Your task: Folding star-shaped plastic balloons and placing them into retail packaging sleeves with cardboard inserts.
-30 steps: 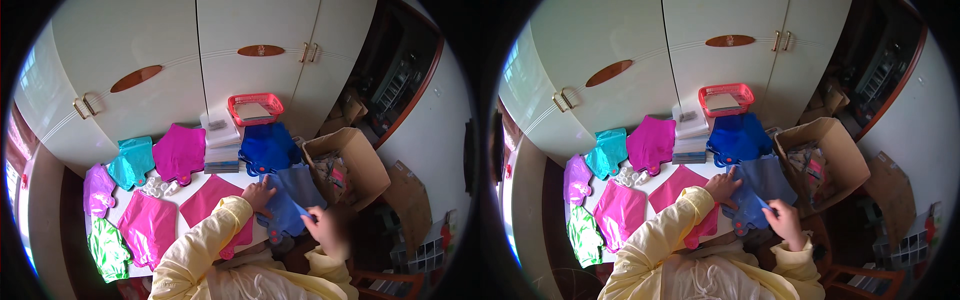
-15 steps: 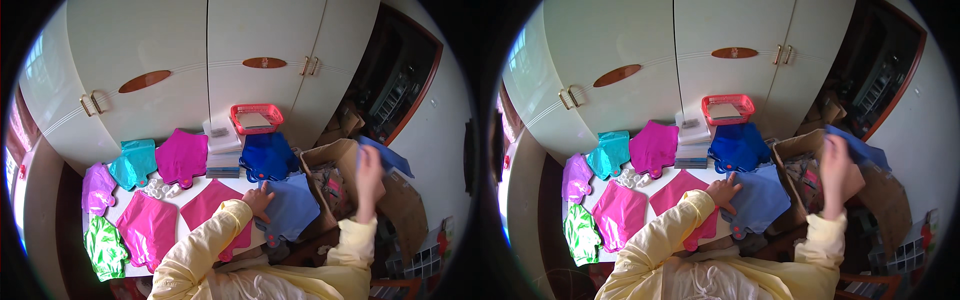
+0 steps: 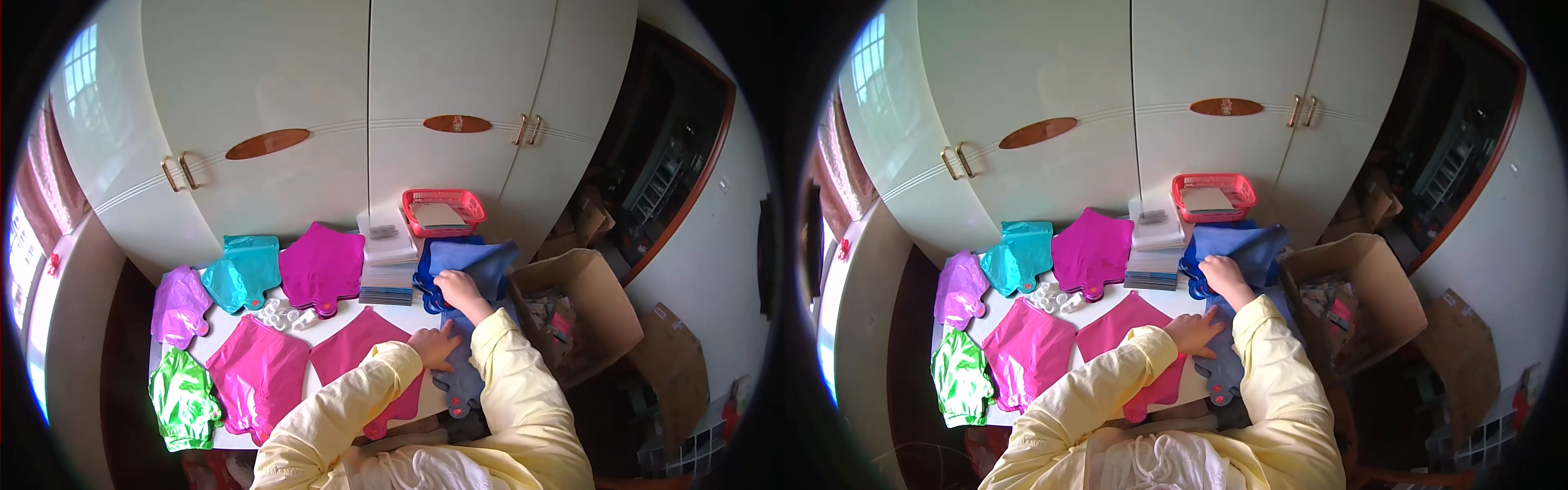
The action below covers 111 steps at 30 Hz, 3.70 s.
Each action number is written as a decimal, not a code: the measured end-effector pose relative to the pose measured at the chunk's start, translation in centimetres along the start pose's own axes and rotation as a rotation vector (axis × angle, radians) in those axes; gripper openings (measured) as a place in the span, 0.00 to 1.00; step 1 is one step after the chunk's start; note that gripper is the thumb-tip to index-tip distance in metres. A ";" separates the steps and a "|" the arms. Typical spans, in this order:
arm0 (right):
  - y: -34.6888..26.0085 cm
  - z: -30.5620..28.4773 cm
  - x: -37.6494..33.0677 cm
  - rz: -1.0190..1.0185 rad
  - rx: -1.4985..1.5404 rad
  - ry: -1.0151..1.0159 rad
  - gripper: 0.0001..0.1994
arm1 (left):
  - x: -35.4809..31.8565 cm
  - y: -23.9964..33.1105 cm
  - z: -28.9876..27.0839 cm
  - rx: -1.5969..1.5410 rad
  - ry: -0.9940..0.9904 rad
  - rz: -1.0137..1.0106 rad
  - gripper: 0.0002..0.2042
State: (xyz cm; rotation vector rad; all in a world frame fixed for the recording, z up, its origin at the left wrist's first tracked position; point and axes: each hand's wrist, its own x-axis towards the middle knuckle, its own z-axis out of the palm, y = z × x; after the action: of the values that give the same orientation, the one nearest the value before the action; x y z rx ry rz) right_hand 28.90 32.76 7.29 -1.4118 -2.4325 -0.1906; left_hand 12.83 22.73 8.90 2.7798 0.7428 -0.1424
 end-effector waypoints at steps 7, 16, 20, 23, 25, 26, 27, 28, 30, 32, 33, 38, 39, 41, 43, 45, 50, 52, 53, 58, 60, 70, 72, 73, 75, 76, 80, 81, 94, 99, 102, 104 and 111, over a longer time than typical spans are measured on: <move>-2.4 1.3 1.8 0.094 -0.018 -0.057 0.12 | -1.6 0.4 -1.1 -0.037 -0.043 -0.020 0.31; -1.3 2.3 3.1 0.503 0.427 0.075 0.10 | -3.0 -0.7 -1.2 -0.018 0.019 -0.061 0.26; 2.3 1.5 2.3 0.687 0.714 0.261 0.11 | -3.5 -0.5 -2.6 -0.011 -0.032 -0.058 0.27; 4.8 -1.2 1.8 0.762 0.952 0.307 0.07 | -5.0 -1.3 -2.9 -0.027 0.020 -0.087 0.28; 6.4 -4.0 1.1 0.798 1.046 0.344 0.04 | -6.7 -2.0 -3.1 0.006 0.022 -0.112 0.30; 7.5 -5.5 0.2 0.822 1.062 0.362 0.03 | -7.2 -2.2 -3.4 0.023 0.026 -0.112 0.30; 8.8 -7.2 -0.7 0.807 0.993 0.416 0.03 | -7.7 -2.2 -4.3 0.007 -0.086 -0.161 0.33; 9.5 -8.8 -1.4 0.787 0.927 0.463 0.03 | -8.7 -1.9 -5.0 0.000 -0.130 -0.194 0.34; 8.6 -12.2 -1.2 0.726 0.796 0.576 0.05 | -11.3 -2.1 -5.5 -0.016 -0.219 -0.287 0.38; 3.9 -16.6 0.5 0.600 0.477 0.647 0.06 | -14.2 -2.9 -3.6 0.049 -0.258 -0.377 0.41; 1.9 -18.3 1.4 0.537 0.395 0.635 0.07 | -15.1 -2.9 -2.8 0.082 -0.276 -0.414 0.43; -8.9 -19.1 7.8 0.175 0.161 0.710 0.08 | -18.2 -1.8 -1.9 0.010 -0.353 -0.529 0.45; -9.7 -17.8 9.4 0.000 0.115 0.717 0.07 | -18.4 -1.5 -1.8 -0.022 -0.339 -0.539 0.45; -11.8 -14.2 12.5 -0.305 0.071 0.689 0.04 | -18.6 -1.6 -1.1 -0.010 -0.305 -0.511 0.44; -15.2 -10.0 15.0 -0.501 0.056 0.550 0.02 | -19.1 -1.3 -0.2 0.037 -0.224 -0.504 0.42; -18.3 -4.6 16.4 -0.615 0.015 0.380 0.04 | -19.8 -1.0 0.6 0.078 -0.177 -0.517 0.41; -22.9 4.5 15.6 -0.513 0.041 -0.053 0.07 | -22.8 -1.6 -0.1 0.017 0.024 -0.501 0.39; -23.1 6.0 14.9 -0.460 0.124 -0.110 0.07 | -24.3 -2.7 -1.5 0.027 0.097 -0.536 0.36; -23.7 5.7 14.5 -0.468 0.149 -0.114 0.08 | -25.3 -3.5 -2.0 0.013 0.069 -0.581 0.36; -23.2 7.4 14.9 -0.409 0.103 -0.170 0.13 | -28.9 -7.2 -4.2 -0.022 0.109 -0.655 0.31; -23.9 6.5 14.4 -0.420 0.148 -0.132 0.12 | -30.1 -9.1 -4.6 0.021 0.088 -0.723 0.29; -24.7 6.9 14.7 -0.455 0.188 -0.049 0.10 | -30.0 -17.2 -1.5 0.132 0.409 -0.757 0.20; -24.8 7.0 14.7 -0.453 0.214 -0.033 0.10 | -29.2 -18.2 -2.0 0.141 0.369 -0.763 0.20; -24.8 7.2 14.6 -0.456 0.208 -0.025 0.09 | -28.9 -18.5 -2.3 0.145 0.351 -0.765 0.19; -24.7 7.7 14.8 -0.449 0.197 -0.039 0.08 | -28.1 -19.1 -2.0 0.133 0.347 -0.746 0.18; -24.8 7.9 14.9 -0.437 0.191 -0.060 0.08 | -27.8 -19.4 -2.0 0.128 0.347 -0.735 0.18; -24.5 8.5 15.6 -0.305 0.292 -0.117 0.07 | -26.4 -19.6 -1.4 0.130 0.380 -0.701 0.17; -24.5 8.3 15.7 -0.256 0.355 -0.115 0.08 | -26.1 -19.5 -1.3 0.130 0.377 -0.696 0.17; -23.7 7.9 15.8 0.183 0.805 -0.167 0.09 | -23.3 -19.8 -0.8 0.122 0.423 -0.653 0.19; -22.8 9.7 16.4 0.263 1.010 -0.078 0.09 | -22.5 -20.4 0.3 0.139 0.426 -0.599 0.17; -21.5 10.6 17.1 0.389 1.082 -0.035 0.08 | -22.0 -20.1 0.3 0.195 0.398 -0.535 0.17; -20.5 10.0 17.7 0.489 1.204 -0.023 0.07 | -22.0 -19.9 0.4 0.231 0.363 -0.524 0.18; -13.7 7.1 19.4 0.801 1.506 0.253 0.06 | -21.5 -20.6 1.3 0.202 0.265 -0.598 0.18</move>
State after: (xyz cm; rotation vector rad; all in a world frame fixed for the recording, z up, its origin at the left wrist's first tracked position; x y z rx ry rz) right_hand 6.68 43.67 7.85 -1.2024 -0.9616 1.2375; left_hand -16.15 29.35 6.47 2.6904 1.6969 0.0469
